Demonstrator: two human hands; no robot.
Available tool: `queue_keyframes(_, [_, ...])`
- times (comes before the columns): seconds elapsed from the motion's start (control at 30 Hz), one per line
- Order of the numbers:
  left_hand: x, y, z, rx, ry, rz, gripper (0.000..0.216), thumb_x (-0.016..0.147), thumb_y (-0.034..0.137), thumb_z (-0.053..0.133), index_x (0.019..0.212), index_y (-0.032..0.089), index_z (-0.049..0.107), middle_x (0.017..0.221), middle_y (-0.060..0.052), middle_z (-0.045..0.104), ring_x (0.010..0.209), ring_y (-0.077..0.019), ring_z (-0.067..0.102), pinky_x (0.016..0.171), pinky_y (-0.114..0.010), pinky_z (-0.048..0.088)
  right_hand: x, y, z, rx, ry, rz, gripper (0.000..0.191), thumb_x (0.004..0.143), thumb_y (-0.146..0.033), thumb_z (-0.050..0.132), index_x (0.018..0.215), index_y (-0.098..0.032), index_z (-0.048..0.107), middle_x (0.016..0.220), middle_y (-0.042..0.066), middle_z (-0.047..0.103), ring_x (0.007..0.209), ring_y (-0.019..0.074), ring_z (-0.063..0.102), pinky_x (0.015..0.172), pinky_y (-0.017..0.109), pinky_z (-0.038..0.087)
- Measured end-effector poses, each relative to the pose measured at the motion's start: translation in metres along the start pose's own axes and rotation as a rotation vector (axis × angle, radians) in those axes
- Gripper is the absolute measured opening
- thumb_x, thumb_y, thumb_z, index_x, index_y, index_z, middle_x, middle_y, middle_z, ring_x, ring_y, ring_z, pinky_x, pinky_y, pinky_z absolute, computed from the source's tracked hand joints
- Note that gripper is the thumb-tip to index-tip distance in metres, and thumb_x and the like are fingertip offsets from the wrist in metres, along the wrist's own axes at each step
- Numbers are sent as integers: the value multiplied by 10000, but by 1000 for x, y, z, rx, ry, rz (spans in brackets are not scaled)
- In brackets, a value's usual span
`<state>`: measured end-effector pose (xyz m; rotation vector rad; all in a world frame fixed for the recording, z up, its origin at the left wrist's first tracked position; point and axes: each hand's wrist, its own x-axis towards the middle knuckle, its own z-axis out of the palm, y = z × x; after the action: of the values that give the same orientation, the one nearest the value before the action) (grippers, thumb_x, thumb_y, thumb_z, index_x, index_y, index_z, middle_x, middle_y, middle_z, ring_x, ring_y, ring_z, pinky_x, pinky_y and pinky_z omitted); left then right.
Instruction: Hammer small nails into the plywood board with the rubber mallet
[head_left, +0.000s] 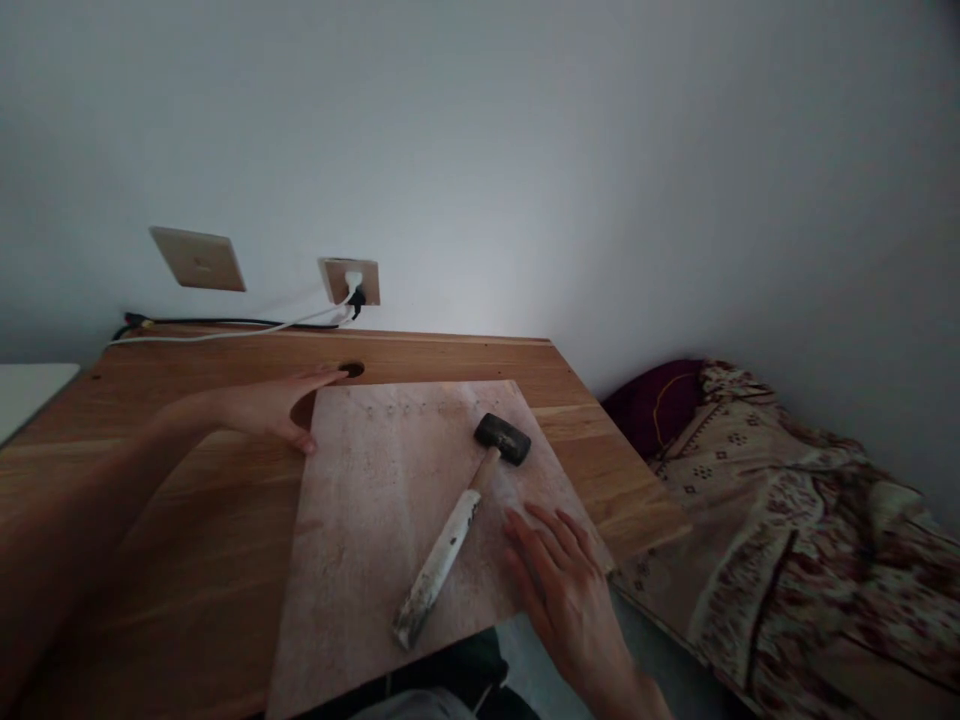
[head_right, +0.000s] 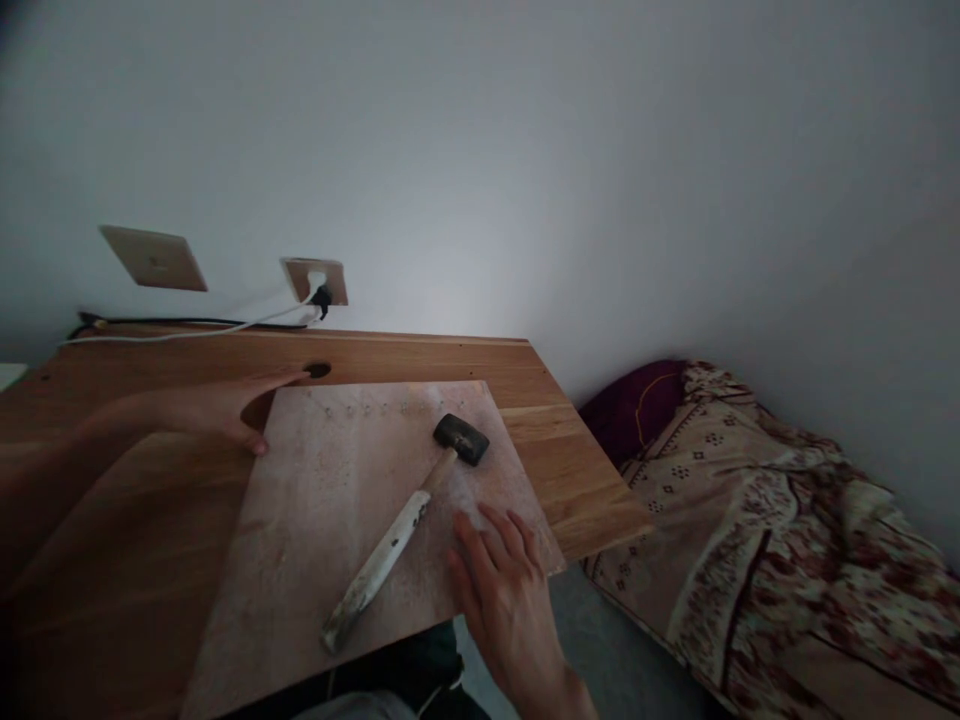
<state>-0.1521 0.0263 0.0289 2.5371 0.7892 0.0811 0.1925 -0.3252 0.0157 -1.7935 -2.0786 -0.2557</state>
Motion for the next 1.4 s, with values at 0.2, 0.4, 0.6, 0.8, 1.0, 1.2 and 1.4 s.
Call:
queue_keyframes(0.2, [62,60,36,208,167,-100,1247,697,733,766,1617,70,247,1681,-273,227,1547,-488,187,1237,-621,203,1,75,-5,-195,109,139,329,1064,-326,471,1345,-212,598,1194,110,763,1242,336,634,1114,587,386])
queue_keyframes(0.4, [82,165,55,249,336,180,618,955,484,643,1480,193,496,1557,-175,486,1469,-348,411,1223,-534,296,-14,140,-23,-59,221,404,501,1046,-536,405,1390,-199,540,1262,150,698,1219,330,631,1038,523,488])
queue_keyframes(0.6, [48,243,102,199,198,545,509,950,496,664,1361,200,608,1374,-119,662,1328,-295,571,1200,-455,366,-62,190,-15,-21,310,576,644,951,-656,421,1372,-186,550,1392,209,585,1316,402,552,1076,581,462])
queue_keyframes(0.8, [11,260,148,196,252,486,686,983,609,543,1542,224,444,1584,-131,491,1522,-281,373,1283,-483,229,-87,211,17,-17,284,672,673,953,-608,333,1443,-173,488,1494,248,459,1449,463,379,1059,694,425])
queue_keyframes(1.0, [-16,248,146,190,263,271,778,990,594,539,1625,228,278,1669,-113,361,1574,-311,248,1300,-563,139,-86,205,32,45,336,585,624,926,-595,379,1345,-176,574,1427,258,488,1472,478,311,1111,728,332])
queue_keyframes(1.2, [-21,252,164,162,272,265,790,990,604,529,1631,235,249,1670,-121,356,1585,-292,218,1302,-576,64,-75,216,19,95,338,769,893,821,-739,502,1478,-135,467,1510,282,453,1460,482,347,1143,659,332])
queue_keyframes(1.4, [-28,267,181,254,250,252,959,832,497,786,1610,243,287,1707,-149,256,1587,-341,192,1288,-606,47,-67,228,3,126,245,882,1198,674,-874,515,1496,-6,426,1494,346,479,1401,518,425,1158,658,290])
